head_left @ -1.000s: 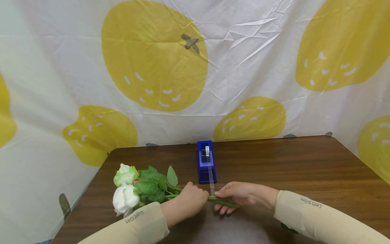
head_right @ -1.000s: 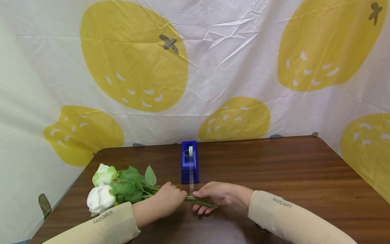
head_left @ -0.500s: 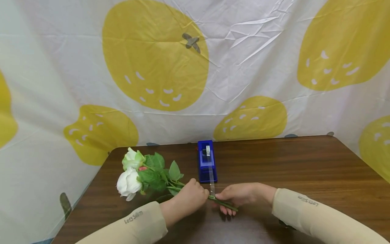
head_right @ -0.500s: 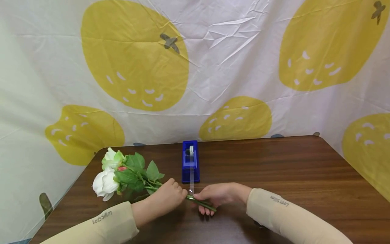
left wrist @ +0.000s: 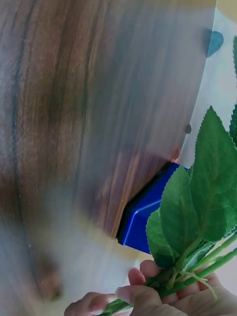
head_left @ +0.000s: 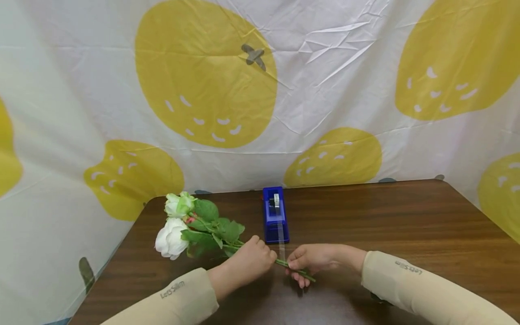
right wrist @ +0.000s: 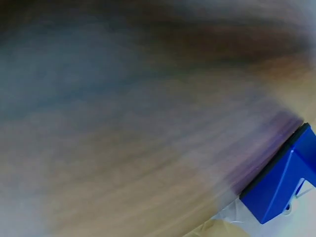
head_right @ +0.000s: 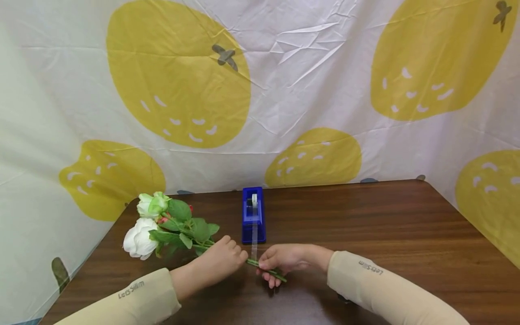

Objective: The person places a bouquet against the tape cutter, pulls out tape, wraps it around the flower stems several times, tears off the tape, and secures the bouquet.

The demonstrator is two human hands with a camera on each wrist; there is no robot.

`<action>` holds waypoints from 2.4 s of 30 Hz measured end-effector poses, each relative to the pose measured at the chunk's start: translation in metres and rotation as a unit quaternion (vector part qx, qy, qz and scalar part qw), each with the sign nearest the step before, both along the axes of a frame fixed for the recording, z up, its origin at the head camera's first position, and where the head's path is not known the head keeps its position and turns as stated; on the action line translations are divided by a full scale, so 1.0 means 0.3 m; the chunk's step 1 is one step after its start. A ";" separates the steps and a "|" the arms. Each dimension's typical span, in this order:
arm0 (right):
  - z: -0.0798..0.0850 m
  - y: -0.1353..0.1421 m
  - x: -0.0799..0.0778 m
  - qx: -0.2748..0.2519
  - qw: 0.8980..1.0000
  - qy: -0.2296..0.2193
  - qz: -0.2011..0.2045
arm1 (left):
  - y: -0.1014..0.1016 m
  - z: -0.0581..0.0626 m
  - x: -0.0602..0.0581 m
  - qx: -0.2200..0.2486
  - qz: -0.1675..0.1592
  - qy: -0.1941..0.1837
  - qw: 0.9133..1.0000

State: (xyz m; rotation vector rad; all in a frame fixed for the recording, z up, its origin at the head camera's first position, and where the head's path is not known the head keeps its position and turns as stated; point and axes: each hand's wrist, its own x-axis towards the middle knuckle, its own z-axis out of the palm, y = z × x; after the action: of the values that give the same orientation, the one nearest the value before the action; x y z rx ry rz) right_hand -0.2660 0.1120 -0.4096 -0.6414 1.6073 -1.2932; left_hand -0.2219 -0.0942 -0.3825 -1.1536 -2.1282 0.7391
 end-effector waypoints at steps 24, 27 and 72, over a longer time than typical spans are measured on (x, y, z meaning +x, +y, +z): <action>-0.002 -0.012 0.063 -0.016 0.978 0.198 -0.067 | 0.011 0.023 0.088 0.274 -0.011 -0.256 0.927; 0.000 -0.012 0.072 -0.020 0.976 0.196 -0.089 | 0.005 0.019 0.104 0.442 0.066 -0.524 0.725; 0.013 -0.068 0.096 0.034 0.917 0.312 -0.246 | 0.051 -0.024 0.020 0.754 0.161 -0.563 0.297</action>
State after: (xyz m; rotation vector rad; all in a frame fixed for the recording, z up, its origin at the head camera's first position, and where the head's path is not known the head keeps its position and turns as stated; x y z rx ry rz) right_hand -0.2372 0.0915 -0.4058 -0.6708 2.4481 -1.4610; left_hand -0.2159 -0.0789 -0.3898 0.2327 -2.2758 -2.3782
